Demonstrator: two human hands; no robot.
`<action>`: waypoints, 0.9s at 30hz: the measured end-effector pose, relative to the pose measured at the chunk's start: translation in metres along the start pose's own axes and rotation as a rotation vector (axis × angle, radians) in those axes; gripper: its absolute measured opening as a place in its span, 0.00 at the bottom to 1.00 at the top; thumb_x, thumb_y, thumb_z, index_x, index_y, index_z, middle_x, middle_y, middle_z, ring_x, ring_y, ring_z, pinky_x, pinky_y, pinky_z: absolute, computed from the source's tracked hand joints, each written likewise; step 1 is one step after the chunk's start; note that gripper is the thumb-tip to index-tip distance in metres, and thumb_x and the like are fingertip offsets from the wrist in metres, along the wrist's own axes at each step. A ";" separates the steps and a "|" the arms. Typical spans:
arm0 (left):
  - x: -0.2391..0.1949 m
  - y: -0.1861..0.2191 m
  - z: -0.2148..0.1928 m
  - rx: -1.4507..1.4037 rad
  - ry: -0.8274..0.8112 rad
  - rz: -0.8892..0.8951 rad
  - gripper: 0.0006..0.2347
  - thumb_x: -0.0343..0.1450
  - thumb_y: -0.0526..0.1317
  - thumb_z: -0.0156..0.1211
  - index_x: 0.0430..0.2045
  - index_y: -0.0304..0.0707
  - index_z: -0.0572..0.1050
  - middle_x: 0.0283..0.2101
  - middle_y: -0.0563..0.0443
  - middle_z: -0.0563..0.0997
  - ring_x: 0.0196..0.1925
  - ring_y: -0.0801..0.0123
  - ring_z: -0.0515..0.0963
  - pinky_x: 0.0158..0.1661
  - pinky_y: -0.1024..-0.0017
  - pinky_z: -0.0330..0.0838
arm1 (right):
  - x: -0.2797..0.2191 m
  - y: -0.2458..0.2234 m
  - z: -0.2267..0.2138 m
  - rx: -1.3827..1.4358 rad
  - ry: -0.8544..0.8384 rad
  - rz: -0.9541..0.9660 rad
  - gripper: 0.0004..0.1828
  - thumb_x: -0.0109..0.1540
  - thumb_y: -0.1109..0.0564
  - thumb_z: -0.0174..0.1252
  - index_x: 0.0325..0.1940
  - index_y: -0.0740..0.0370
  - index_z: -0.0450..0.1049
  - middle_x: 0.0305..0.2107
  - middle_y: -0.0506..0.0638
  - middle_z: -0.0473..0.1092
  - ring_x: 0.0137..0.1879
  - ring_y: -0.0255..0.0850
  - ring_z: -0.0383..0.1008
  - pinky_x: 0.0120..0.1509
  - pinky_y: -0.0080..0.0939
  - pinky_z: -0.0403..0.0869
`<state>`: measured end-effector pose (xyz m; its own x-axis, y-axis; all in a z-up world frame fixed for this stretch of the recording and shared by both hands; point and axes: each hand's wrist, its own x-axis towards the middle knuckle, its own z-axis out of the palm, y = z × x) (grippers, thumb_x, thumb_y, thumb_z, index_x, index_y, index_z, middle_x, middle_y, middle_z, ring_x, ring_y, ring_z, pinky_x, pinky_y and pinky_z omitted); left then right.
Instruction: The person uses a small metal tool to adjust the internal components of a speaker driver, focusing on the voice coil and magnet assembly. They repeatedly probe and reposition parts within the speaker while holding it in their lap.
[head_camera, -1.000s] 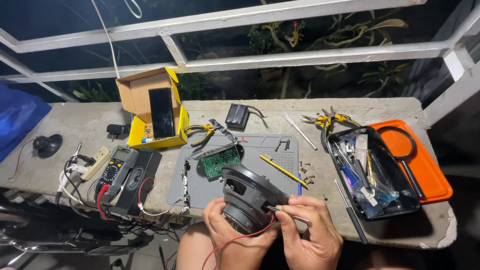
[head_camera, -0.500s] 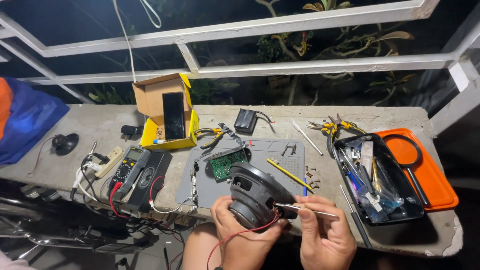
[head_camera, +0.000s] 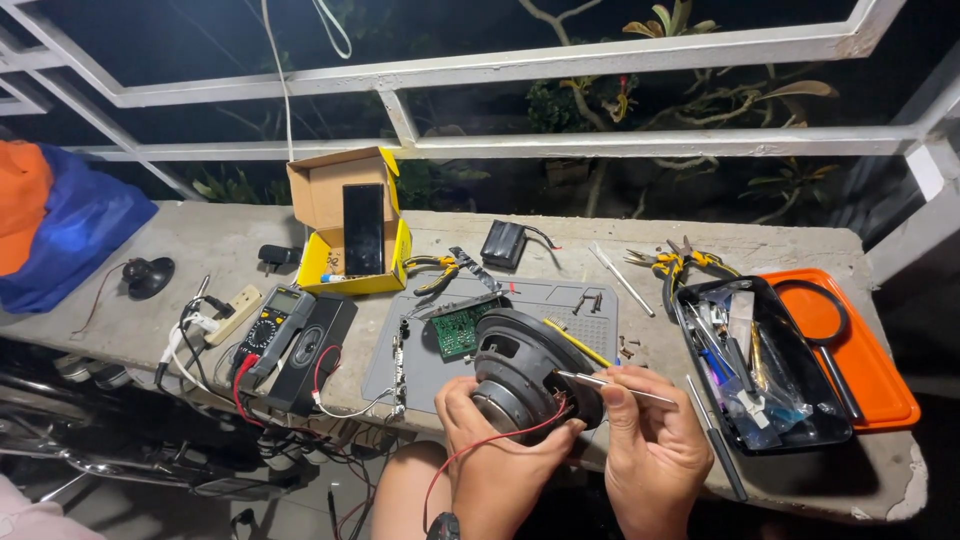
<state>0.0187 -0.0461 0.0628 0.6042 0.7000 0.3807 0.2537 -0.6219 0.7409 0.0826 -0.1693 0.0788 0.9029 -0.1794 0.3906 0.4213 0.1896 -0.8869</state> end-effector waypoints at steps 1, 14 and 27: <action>0.000 0.000 0.000 -0.001 0.001 -0.001 0.52 0.46 0.57 0.99 0.59 0.33 0.67 0.63 0.41 0.74 0.70 0.48 0.76 0.70 0.55 0.70 | 0.001 -0.001 0.002 -0.001 -0.002 0.000 0.06 0.72 0.64 0.67 0.51 0.67 0.79 0.51 0.62 0.83 0.57 0.44 0.87 0.69 0.37 0.85; -0.001 -0.002 -0.001 0.001 0.021 0.021 0.53 0.47 0.58 0.98 0.59 0.32 0.67 0.62 0.40 0.74 0.69 0.47 0.77 0.69 0.54 0.72 | -0.003 0.006 0.007 -0.012 -0.066 -0.088 0.06 0.72 0.65 0.67 0.53 0.66 0.80 0.51 0.59 0.82 0.62 0.43 0.85 0.72 0.37 0.83; -0.001 -0.003 -0.001 -0.008 0.006 0.000 0.53 0.46 0.59 0.99 0.59 0.32 0.67 0.63 0.40 0.74 0.70 0.48 0.76 0.70 0.56 0.71 | 0.003 -0.002 0.004 0.031 0.013 0.050 0.08 0.73 0.60 0.67 0.52 0.67 0.78 0.50 0.62 0.84 0.59 0.44 0.87 0.74 0.39 0.83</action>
